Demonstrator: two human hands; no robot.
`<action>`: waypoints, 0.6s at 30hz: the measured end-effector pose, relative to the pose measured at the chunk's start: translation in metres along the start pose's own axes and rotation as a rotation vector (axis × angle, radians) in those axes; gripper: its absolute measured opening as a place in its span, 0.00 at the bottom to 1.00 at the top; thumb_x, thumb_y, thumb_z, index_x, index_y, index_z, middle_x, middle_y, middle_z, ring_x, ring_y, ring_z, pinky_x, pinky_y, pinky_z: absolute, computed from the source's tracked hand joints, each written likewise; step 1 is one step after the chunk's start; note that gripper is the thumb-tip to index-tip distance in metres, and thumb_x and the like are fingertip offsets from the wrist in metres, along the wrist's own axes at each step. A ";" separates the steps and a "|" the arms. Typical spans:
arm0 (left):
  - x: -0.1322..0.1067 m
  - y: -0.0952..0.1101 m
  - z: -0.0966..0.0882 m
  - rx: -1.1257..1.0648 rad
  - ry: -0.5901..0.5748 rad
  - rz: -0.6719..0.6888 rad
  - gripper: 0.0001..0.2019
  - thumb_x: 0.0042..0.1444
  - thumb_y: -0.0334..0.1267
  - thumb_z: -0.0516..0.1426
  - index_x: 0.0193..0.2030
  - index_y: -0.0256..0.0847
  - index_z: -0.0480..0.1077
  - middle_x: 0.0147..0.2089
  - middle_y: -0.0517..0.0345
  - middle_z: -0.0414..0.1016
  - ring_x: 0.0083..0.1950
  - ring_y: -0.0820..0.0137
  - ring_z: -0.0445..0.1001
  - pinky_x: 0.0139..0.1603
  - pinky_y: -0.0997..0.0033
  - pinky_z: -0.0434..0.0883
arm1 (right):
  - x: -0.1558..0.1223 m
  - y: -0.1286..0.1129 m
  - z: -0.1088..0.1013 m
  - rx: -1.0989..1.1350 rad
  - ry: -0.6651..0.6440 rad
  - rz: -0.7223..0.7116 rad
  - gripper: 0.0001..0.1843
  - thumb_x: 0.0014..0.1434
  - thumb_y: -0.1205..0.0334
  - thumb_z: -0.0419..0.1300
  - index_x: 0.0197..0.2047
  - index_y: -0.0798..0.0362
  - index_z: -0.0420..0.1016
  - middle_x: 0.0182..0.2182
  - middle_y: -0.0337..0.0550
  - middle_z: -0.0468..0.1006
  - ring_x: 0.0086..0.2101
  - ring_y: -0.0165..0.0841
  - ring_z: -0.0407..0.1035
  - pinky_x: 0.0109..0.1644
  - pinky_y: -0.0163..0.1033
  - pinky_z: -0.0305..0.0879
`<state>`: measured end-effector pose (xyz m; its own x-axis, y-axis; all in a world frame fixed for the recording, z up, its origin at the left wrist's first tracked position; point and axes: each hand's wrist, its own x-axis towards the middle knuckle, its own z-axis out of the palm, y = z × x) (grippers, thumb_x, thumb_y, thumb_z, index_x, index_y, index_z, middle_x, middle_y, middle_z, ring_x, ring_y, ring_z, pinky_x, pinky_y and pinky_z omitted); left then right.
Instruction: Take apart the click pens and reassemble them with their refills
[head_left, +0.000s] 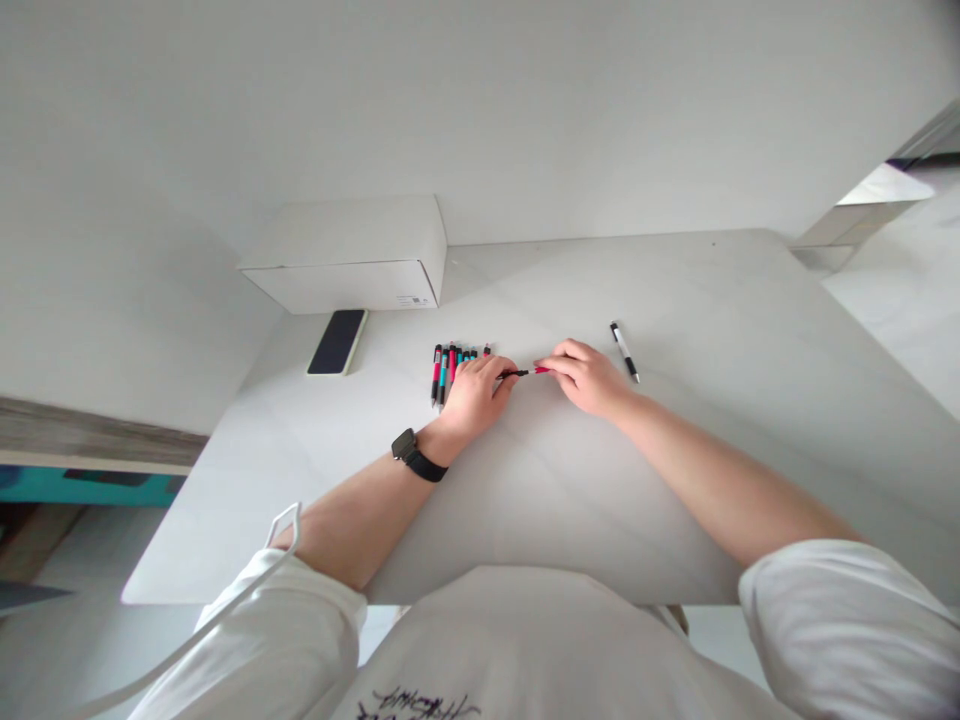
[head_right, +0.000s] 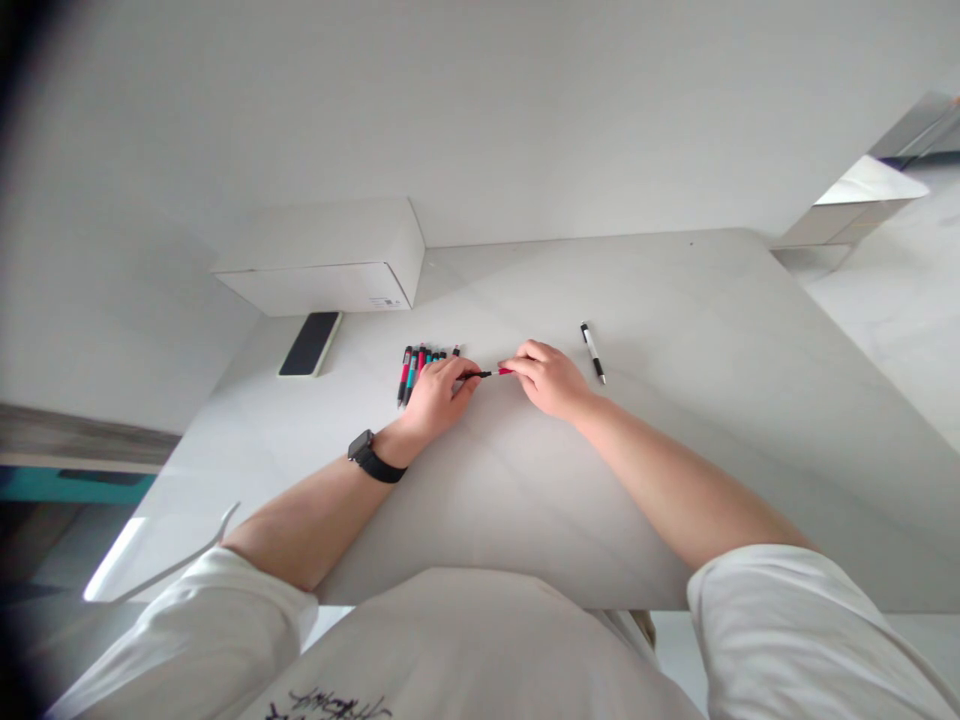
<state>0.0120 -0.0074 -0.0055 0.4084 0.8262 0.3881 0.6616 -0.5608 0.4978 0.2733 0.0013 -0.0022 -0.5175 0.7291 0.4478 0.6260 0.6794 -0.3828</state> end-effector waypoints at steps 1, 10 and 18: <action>0.000 0.000 0.000 -0.004 -0.009 0.009 0.07 0.70 0.40 0.57 0.50 0.44 0.75 0.47 0.53 0.82 0.50 0.60 0.78 0.55 0.59 0.71 | 0.000 -0.002 0.001 -0.017 -0.012 -0.011 0.19 0.70 0.69 0.56 0.57 0.44 0.81 0.44 0.47 0.77 0.44 0.40 0.73 0.52 0.46 0.70; 0.000 0.002 -0.001 -0.022 -0.057 0.056 0.09 0.72 0.42 0.56 0.49 0.45 0.78 0.44 0.55 0.83 0.47 0.62 0.79 0.56 0.58 0.69 | 0.001 -0.009 0.001 -0.067 -0.038 -0.040 0.10 0.69 0.68 0.59 0.48 0.48 0.80 0.44 0.47 0.80 0.44 0.41 0.74 0.52 0.47 0.69; 0.000 0.004 -0.004 -0.049 -0.099 0.054 0.11 0.73 0.40 0.54 0.45 0.44 0.78 0.38 0.58 0.83 0.43 0.64 0.79 0.55 0.60 0.68 | 0.000 -0.011 0.001 -0.078 -0.008 -0.071 0.10 0.68 0.70 0.60 0.46 0.47 0.80 0.43 0.46 0.80 0.44 0.41 0.73 0.53 0.48 0.67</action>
<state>0.0125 -0.0098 -0.0003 0.5043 0.7947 0.3378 0.6063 -0.6044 0.5168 0.2660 -0.0056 0.0014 -0.5667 0.6801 0.4651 0.6310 0.7212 -0.2858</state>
